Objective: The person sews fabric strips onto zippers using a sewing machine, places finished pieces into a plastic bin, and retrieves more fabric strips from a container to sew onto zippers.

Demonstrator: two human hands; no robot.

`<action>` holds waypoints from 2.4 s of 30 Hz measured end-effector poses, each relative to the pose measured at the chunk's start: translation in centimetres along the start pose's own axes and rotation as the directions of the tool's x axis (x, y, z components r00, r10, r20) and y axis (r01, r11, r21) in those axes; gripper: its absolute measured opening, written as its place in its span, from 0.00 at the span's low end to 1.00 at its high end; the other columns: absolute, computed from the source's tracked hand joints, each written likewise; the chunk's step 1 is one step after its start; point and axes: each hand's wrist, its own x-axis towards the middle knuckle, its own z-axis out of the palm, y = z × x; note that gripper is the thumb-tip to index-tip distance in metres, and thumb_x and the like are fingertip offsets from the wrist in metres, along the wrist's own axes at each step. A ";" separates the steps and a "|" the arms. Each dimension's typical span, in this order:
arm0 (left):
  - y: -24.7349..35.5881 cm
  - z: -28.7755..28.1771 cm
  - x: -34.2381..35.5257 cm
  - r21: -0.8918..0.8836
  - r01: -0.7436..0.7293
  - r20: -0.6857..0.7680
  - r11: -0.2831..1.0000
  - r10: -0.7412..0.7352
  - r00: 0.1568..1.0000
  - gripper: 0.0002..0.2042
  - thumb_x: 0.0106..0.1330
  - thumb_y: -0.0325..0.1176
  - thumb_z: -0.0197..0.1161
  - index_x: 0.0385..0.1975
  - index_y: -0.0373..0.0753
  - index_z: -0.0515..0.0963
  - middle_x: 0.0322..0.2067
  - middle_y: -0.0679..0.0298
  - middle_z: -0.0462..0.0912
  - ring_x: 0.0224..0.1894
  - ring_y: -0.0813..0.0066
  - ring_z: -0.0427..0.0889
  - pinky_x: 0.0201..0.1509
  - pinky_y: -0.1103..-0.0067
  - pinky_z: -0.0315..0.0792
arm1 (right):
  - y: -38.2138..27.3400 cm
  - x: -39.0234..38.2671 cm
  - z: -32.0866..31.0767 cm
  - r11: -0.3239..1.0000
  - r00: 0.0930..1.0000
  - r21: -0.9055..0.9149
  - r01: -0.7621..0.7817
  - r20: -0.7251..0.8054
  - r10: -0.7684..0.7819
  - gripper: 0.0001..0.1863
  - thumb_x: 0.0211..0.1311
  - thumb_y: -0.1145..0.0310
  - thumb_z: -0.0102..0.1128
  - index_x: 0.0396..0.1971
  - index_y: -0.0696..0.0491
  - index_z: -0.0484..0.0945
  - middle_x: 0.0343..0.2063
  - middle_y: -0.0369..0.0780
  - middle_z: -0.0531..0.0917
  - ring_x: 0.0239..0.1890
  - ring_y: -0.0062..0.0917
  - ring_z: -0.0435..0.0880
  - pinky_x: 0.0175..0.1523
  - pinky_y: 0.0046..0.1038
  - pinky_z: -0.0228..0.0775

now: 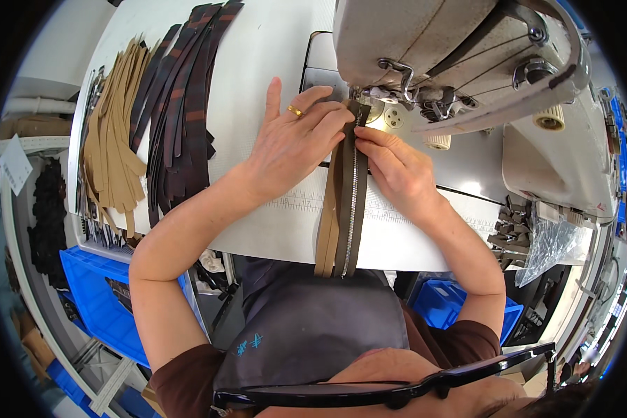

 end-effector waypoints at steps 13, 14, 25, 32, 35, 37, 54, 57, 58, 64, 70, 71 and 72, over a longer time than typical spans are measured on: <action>-0.2 0.0 0.0 0.021 -0.042 0.018 0.999 0.041 0.999 0.13 0.56 0.33 0.63 0.43 0.43 0.78 0.45 0.73 0.74 0.58 0.70 0.67 0.63 0.43 0.41 | 0.1 0.0 0.2 1.000 1.000 -0.008 -0.009 0.019 0.009 0.13 0.42 0.80 0.60 0.33 0.59 0.77 0.41 0.41 0.81 0.24 0.26 0.82 0.27 0.24 0.76; -0.2 0.0 0.0 0.029 -0.050 0.023 0.998 0.049 0.999 0.14 0.56 0.32 0.62 0.43 0.43 0.78 0.45 0.73 0.74 0.58 0.70 0.67 0.63 0.43 0.41 | 0.0 0.0 0.1 1.000 1.000 -0.008 -0.009 0.018 0.009 0.13 0.42 0.80 0.60 0.33 0.59 0.77 0.41 0.41 0.81 0.24 0.26 0.82 0.27 0.24 0.76; -0.1 0.0 -0.2 0.031 -0.060 0.025 0.998 0.059 0.998 0.16 0.54 0.29 0.61 0.44 0.42 0.78 0.45 0.72 0.74 0.59 0.70 0.66 0.64 0.42 0.40 | -1.4 0.5 -0.4 0.977 0.983 -0.183 -0.109 0.124 0.133 0.19 0.49 0.68 0.67 0.43 0.56 0.79 0.47 0.41 0.78 0.49 0.35 0.76 0.50 0.33 0.71; -0.3 0.6 -0.2 0.028 -0.063 0.012 0.998 0.063 0.998 0.15 0.54 0.30 0.62 0.44 0.42 0.78 0.45 0.71 0.74 0.59 0.69 0.66 0.63 0.42 0.43 | -1.4 0.5 -0.4 0.968 0.975 -0.204 -0.146 0.134 0.175 0.21 0.48 0.65 0.68 0.44 0.55 0.80 0.49 0.41 0.77 0.48 0.34 0.76 0.50 0.32 0.71; -0.4 0.6 0.1 0.024 -0.066 -0.007 0.998 0.067 0.998 0.15 0.54 0.30 0.61 0.44 0.42 0.78 0.45 0.71 0.74 0.58 0.69 0.67 0.63 0.42 0.44 | -1.2 0.5 -0.1 0.966 0.981 -0.228 -0.118 0.125 0.149 0.21 0.47 0.65 0.69 0.43 0.55 0.80 0.49 0.41 0.78 0.49 0.34 0.76 0.51 0.31 0.71; -0.5 0.2 -0.1 0.039 -0.054 -0.014 0.998 0.055 0.998 0.15 0.54 0.31 0.61 0.44 0.42 0.78 0.44 0.71 0.74 0.57 0.69 0.67 0.63 0.43 0.45 | -1.4 0.7 0.1 0.968 0.979 -0.219 -0.126 0.130 0.157 0.21 0.48 0.66 0.68 0.43 0.56 0.80 0.49 0.42 0.78 0.49 0.35 0.77 0.51 0.32 0.71; -11.0 -16.7 -10.1 0.054 0.499 -0.194 0.865 -0.481 0.855 0.08 0.55 0.34 0.65 0.33 0.39 0.83 0.30 0.62 0.84 0.37 0.69 0.81 0.46 0.75 0.70 | -1.8 0.9 -0.3 0.973 0.993 -0.229 -0.009 0.116 0.037 0.19 0.49 0.69 0.67 0.43 0.58 0.79 0.48 0.45 0.78 0.47 0.39 0.77 0.51 0.36 0.70; -17.3 -21.3 -13.1 -0.209 0.764 -0.159 0.611 -0.792 0.590 0.09 0.60 0.32 0.62 0.35 0.35 0.82 0.30 0.65 0.84 0.35 0.80 0.79 0.43 0.80 0.71 | -1.8 0.8 -0.4 0.976 0.993 -0.218 -0.026 0.108 0.051 0.18 0.50 0.70 0.67 0.42 0.59 0.79 0.48 0.45 0.78 0.47 0.40 0.77 0.51 0.36 0.71; -19.0 -22.5 -13.7 -0.327 0.776 -0.097 0.539 -0.836 0.540 0.08 0.60 0.32 0.61 0.35 0.34 0.82 0.30 0.66 0.84 0.35 0.83 0.78 0.43 0.82 0.71 | -1.7 0.9 -0.3 0.977 0.994 -0.214 -0.017 0.104 0.040 0.18 0.50 0.70 0.67 0.42 0.59 0.79 0.48 0.45 0.78 0.47 0.40 0.77 0.51 0.36 0.71; -27.9 -23.2 -15.5 -0.067 0.851 -0.058 0.521 -0.853 0.518 0.08 0.57 0.29 0.64 0.34 0.33 0.82 0.28 0.65 0.83 0.33 0.82 0.78 0.41 0.82 0.71 | -1.7 0.6 -0.4 0.979 0.990 -0.192 -0.064 0.113 0.087 0.17 0.51 0.71 0.66 0.42 0.59 0.79 0.48 0.45 0.78 0.48 0.41 0.77 0.51 0.36 0.71; -34.3 -20.7 -14.4 -0.012 0.939 -0.290 0.343 -0.900 0.325 0.14 0.50 0.39 0.69 0.32 0.36 0.84 0.29 0.59 0.85 0.34 0.70 0.82 0.43 0.77 0.72 | -2.0 0.8 -0.4 0.976 0.989 -0.209 -0.055 0.121 0.082 0.17 0.51 0.71 0.66 0.42 0.60 0.79 0.48 0.45 0.78 0.48 0.41 0.77 0.52 0.36 0.71; -35.4 -20.9 -14.8 -0.009 0.939 -0.289 0.345 -0.899 0.328 0.14 0.50 0.39 0.69 0.32 0.36 0.84 0.29 0.59 0.85 0.34 0.70 0.82 0.43 0.77 0.72 | -2.0 0.8 -0.3 0.979 0.990 -0.200 -0.048 0.118 0.073 0.17 0.51 0.71 0.66 0.42 0.60 0.79 0.48 0.45 0.78 0.48 0.41 0.77 0.52 0.36 0.71; -36.1 -20.8 -14.8 0.075 0.944 -0.220 0.322 -0.918 0.330 0.14 0.49 0.41 0.68 0.30 0.37 0.84 0.29 0.58 0.85 0.34 0.69 0.83 0.43 0.76 0.73 | -2.0 0.8 -0.4 0.979 0.991 -0.198 -0.046 0.118 0.070 0.17 0.51 0.71 0.66 0.42 0.60 0.79 0.48 0.45 0.78 0.48 0.41 0.77 0.52 0.36 0.71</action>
